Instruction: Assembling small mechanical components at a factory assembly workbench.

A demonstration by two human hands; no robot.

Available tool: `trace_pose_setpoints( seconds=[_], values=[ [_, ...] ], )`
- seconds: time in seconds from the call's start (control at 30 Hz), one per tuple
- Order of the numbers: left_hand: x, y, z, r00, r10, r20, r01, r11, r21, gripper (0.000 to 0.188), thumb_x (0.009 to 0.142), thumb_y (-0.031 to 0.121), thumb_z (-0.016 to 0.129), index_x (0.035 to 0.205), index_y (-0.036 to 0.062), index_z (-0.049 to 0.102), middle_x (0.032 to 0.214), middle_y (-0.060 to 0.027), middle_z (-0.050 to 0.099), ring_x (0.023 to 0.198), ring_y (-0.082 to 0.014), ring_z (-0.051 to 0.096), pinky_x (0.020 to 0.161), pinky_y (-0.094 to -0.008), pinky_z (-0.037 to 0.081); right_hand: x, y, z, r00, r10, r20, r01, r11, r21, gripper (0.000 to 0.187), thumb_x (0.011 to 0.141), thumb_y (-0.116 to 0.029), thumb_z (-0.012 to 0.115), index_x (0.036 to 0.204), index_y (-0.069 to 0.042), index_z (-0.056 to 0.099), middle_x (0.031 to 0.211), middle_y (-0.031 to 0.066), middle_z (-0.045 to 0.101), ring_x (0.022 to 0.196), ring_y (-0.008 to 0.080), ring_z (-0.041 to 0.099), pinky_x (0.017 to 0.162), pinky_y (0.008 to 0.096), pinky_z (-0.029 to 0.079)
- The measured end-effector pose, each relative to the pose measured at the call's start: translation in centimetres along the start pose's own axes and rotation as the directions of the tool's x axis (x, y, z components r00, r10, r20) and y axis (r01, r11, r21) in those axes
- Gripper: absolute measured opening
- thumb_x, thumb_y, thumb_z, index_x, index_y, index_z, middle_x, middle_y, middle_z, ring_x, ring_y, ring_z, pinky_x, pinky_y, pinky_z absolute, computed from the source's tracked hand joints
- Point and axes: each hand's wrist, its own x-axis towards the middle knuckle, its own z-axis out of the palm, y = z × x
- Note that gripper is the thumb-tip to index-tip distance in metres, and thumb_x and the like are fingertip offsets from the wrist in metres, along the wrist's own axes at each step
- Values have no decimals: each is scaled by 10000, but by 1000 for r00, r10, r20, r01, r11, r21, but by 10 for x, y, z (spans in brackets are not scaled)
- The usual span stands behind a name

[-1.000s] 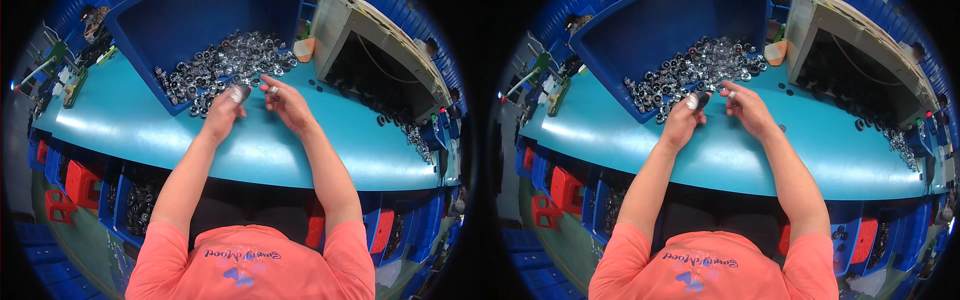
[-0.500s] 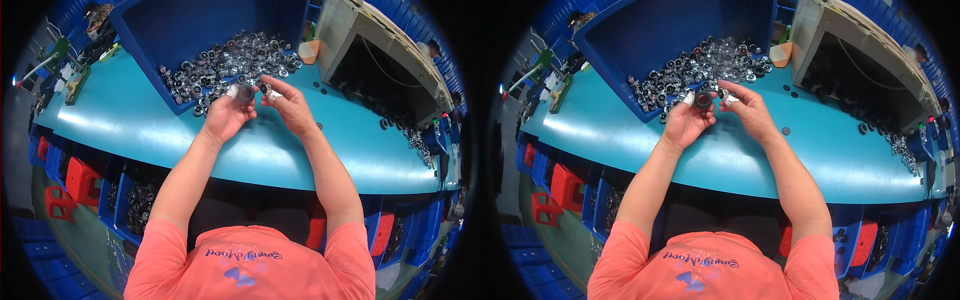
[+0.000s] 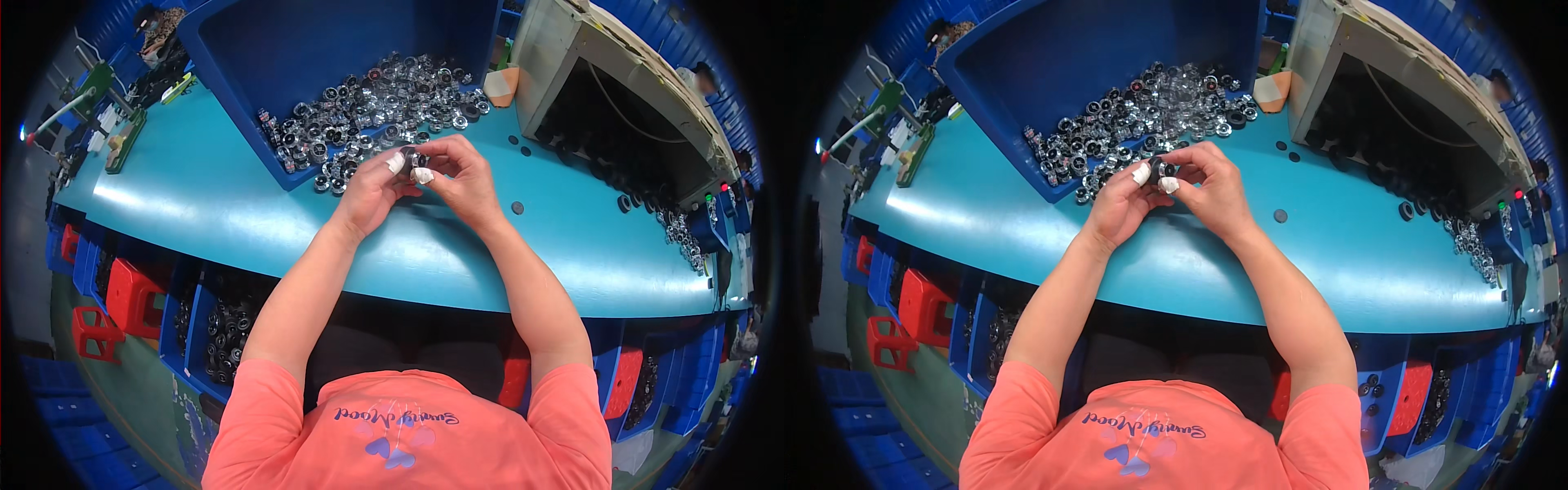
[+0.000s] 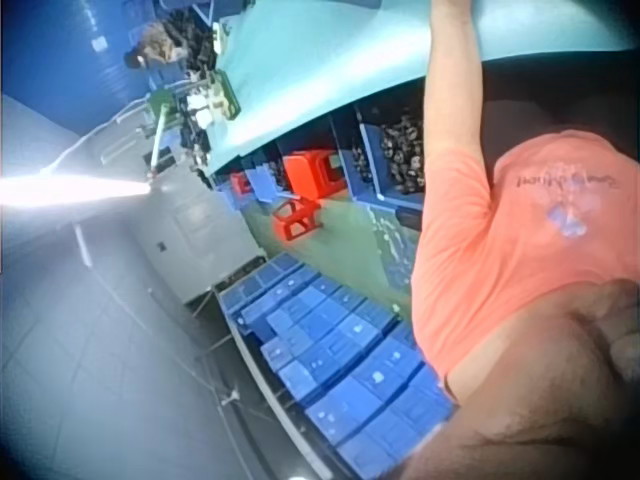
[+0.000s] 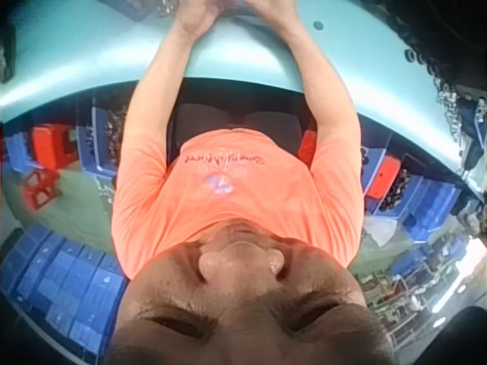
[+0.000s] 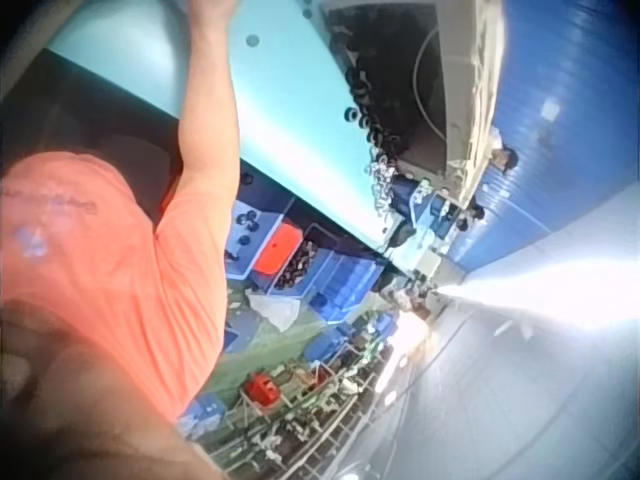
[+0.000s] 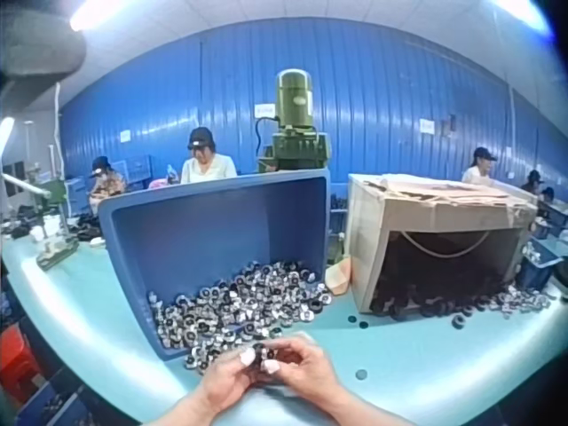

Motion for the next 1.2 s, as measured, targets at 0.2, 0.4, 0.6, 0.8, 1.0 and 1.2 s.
trace_pose_setpoints(
  seconds=[0.2, 0.4, 0.6, 0.8, 1.0, 1.2],
  values=[
    [3, -6, 4, 995, 92, -36, -86, 985, 150, 418, 1067, 216, 489, 1417, -8, 531, 1261, -97, 655, 1111, -191, 643, 959, -360, 526, 0, -6, 0, 988, -153, -32, 145, 974, -171, 343, 763, 49, 763, 1083, -75, 743, 1022, 55, 668, 827, 155, 699, 747, 286, 598],
    [0, -4, 12, 984, 168, -60, -147, 953, 265, 380, 1057, 173, 535, 1385, -18, 546, 1244, -102, 655, 1113, -185, 638, 985, -352, 525, -2, -7, 4, 967, -251, -31, 227, 916, -332, 425, 744, 102, 718, 1123, -91, 706, 984, 63, 672, 811, 189, 711, 725, 293, 598],
    [-1, -8, 12, 958, 262, -119, -189, 886, 424, 267, 1025, 119, 600, 1266, 3, 598, 1117, -64, 663, 959, -144, 644, 851, -306, 550, -6, -10, 11, 990, -139, -23, 136, 984, -116, 503, 775, 76, 718, 1247, -82, 648, 1012, 71, 679, 859, 173, 707, 765, 296, 595],
    [-1, -7, 10, 938, 343, -49, -234, 731, 641, 252, 1000, 83, 593, 1246, 27, 603, 1021, -40, 658, 852, -104, 627, 725, -254, 529, 1, 20, -4, 966, 220, 133, -227, 973, 39, 313, 900, -159, 725, 1169, 0, 693, 1025, 103, 725, 922, 160, 692, 795, 320, 568],
    [10, -13, 10, 978, 199, -68, -146, 876, 460, 276, 1038, 150, 569, 1290, 40, 592, 1048, -36, 678, 859, -103, 647, 731, -257, 551, -1, 39, -3, 953, 299, 41, -301, 928, 220, 225, 909, -154, 748, 1076, -5, 725, 944, 65, 732, 856, 127, 684, 756, 298, 554],
    [6, -14, 11, 972, 229, -55, -165, 827, 538, 293, 1048, 183, 572, 1308, 49, 586, 1049, -35, 670, 835, -90, 627, 706, -261, 554, -2, 30, -2, 958, 286, 16, -285, 946, 156, 238, 909, -155, 752, 1105, -20, 731, 961, 55, 727, 849, 122, 661, 758, 290, 547]
  ],
)
